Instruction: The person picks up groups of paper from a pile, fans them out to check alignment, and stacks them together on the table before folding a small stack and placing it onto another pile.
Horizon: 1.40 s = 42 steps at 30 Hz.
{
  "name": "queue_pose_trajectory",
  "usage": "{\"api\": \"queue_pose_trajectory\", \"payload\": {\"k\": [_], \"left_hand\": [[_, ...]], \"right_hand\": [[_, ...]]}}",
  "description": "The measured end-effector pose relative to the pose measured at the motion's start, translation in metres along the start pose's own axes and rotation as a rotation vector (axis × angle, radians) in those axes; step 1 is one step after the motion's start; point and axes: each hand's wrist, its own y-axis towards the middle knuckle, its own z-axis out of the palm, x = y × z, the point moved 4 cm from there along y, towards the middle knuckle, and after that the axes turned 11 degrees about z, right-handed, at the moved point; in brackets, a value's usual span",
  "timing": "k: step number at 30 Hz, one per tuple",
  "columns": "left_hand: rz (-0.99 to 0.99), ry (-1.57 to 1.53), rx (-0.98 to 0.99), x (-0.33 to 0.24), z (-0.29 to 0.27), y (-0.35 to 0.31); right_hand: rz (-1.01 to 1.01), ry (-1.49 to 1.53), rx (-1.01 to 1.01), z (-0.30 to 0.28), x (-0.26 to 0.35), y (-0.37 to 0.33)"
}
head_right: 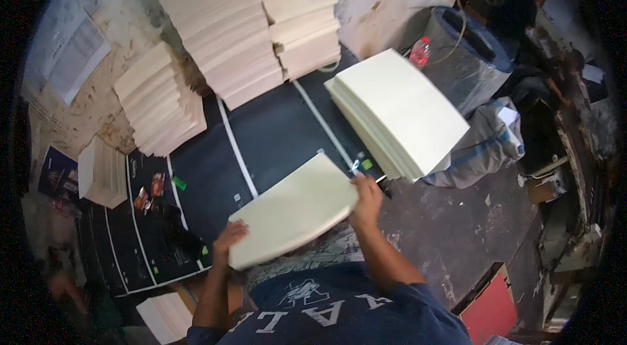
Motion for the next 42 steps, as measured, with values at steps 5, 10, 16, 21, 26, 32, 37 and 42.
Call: {"api": "queue_pose_trajectory", "payload": {"k": [5,10,16,21,26,32,37,42], "left_hand": [[-0.452,0.067,-0.402,-0.028,0.027,-0.039],[-0.946,-0.568,-0.519,0.013,0.041,-0.081],[-1.112,-0.197,-0.227,0.021,-0.004,-0.018],[-0.749,0.464,0.146,-0.048,0.002,0.066],[-0.872,-0.258,-0.143,0.017,-0.016,0.015],[-0.61,-0.558,-0.5,0.018,-0.052,0.0],[-0.453,-0.628,-0.495,0.004,-0.051,-0.001],[-0.429,-0.68,-0.542,0.002,-0.037,-0.005]], "right_hand": [[0.28,-0.242,0.0,-0.046,-0.049,-0.04],[0.457,-1.151,0.437,-0.037,-0.012,-0.001],[0.16,-1.695,0.662,0.015,0.004,0.027],[-0.112,-1.752,0.681,0.062,0.013,-0.029],[0.253,-1.164,0.862,0.074,0.027,-0.019],[0.252,-0.819,0.755,0.023,-0.011,0.02],[0.149,-0.687,0.753,0.028,-0.008,0.024],[-0.013,-0.821,0.895,0.045,0.01,0.029]]}}
